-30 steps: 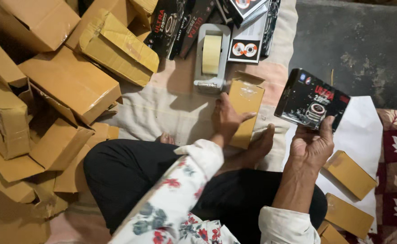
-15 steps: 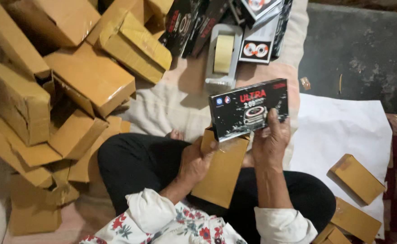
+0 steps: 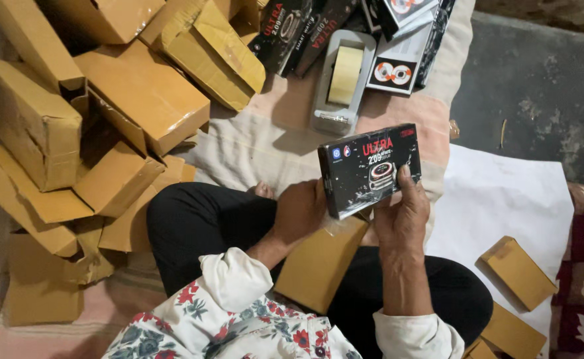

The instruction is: The person sits on the floor and packs small electronic devices into cardboard boxes. They open product boxes, place the items inside the shipping boxes, and seal them with tape using a tape dispenser.

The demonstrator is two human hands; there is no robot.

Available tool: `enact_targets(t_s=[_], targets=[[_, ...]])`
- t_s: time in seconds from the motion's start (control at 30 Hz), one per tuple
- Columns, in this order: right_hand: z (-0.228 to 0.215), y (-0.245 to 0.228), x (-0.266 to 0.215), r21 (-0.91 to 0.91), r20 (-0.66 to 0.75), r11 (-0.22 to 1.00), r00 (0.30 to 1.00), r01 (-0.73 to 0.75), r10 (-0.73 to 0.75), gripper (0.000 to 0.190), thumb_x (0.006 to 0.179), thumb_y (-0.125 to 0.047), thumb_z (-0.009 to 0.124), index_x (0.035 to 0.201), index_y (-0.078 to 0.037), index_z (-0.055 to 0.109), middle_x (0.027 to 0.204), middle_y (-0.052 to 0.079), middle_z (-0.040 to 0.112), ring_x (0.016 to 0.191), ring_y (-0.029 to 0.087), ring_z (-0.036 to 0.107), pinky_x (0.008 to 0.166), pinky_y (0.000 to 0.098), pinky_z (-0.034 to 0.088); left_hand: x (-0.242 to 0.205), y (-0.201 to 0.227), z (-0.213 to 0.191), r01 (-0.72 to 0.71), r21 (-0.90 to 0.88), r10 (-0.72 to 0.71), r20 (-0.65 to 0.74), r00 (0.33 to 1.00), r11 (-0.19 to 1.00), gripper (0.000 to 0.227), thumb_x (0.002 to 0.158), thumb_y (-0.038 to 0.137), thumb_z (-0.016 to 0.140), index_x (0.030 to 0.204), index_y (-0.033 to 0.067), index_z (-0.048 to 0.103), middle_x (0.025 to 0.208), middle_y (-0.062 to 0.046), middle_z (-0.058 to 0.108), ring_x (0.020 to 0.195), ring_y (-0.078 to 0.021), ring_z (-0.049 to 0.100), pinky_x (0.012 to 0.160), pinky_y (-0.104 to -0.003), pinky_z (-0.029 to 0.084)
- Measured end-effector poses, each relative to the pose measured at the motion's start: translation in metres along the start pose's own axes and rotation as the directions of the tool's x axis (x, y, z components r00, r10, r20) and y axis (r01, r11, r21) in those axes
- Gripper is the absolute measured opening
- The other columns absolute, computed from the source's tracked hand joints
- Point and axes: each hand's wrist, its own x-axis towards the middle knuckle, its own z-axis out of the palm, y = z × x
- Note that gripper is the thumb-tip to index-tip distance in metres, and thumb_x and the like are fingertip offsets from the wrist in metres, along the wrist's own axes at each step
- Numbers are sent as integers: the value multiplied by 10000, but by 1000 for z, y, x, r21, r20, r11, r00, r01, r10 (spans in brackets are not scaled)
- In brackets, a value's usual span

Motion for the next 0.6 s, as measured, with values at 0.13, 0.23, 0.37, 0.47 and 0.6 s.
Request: enact_targets(t_s=[0.13, 0.23, 0.37, 0.47, 0.6], targets=[[2, -6, -6, -101, 28, 992, 997, -68, 71, 293, 981, -62, 638, 1258, -17, 552, 1186, 122, 638, 1056, 232, 666, 919, 430, 599, -8, 8, 8, -37, 51, 32, 83, 996, 998, 325, 1032, 319, 571, 888, 63, 711, 853, -202, 728, 813, -407, 713, 753, -491, 552], [0, -7, -14, -298, 84, 953, 993, -50, 79, 432, 951, -28, 625, 1362, -16, 495, 1225, 114, 589, 1092, 211, 638, 934, 395, 566, -12, 13, 3, -78, -10, 79, 86, 993, 997, 291, 1009, 301, 592, 901, 54, 703, 845, -200, 730, 803, -391, 721, 734, -473, 553], [0, -10, -13, -378, 229, 925, 965, -30, 124, 542, 931, -36, 571, 1455, -9, 437, 1299, 100, 605, 1155, 168, 607, 995, 307, 492, -8, 20, -16, -118, -90, 123, 52, 991, 989, 252, 978, 277, 621, 918, 43, 692, 833, -196, 732, 790, -371, 732, 709, -448, 554], [4, -16, -10, -701, 250, 706, 961, 98, 116, 537, 987, -80, 519, 1516, -23, 442, 1125, 134, 651, 1082, 151, 599, 1048, 138, 167, -4, 28, -31, -150, -149, 155, 23, 988, 977, 230, 954, 259, 642, 931, 34, 684, 825, -193, 733, 780, -355, 740, 690, -430, 554], [14, -18, -7, -440, 395, 871, 918, 217, -30, 518, 972, -14, 517, 1483, 1, 433, 1217, 88, 654, 1031, 120, 624, 914, 258, 502, 5, 36, -53, -176, -228, 181, -1, 984, 958, 214, 923, 235, 670, 949, 22, 673, 814, -190, 735, 767, -335, 751, 666, -405, 555]])
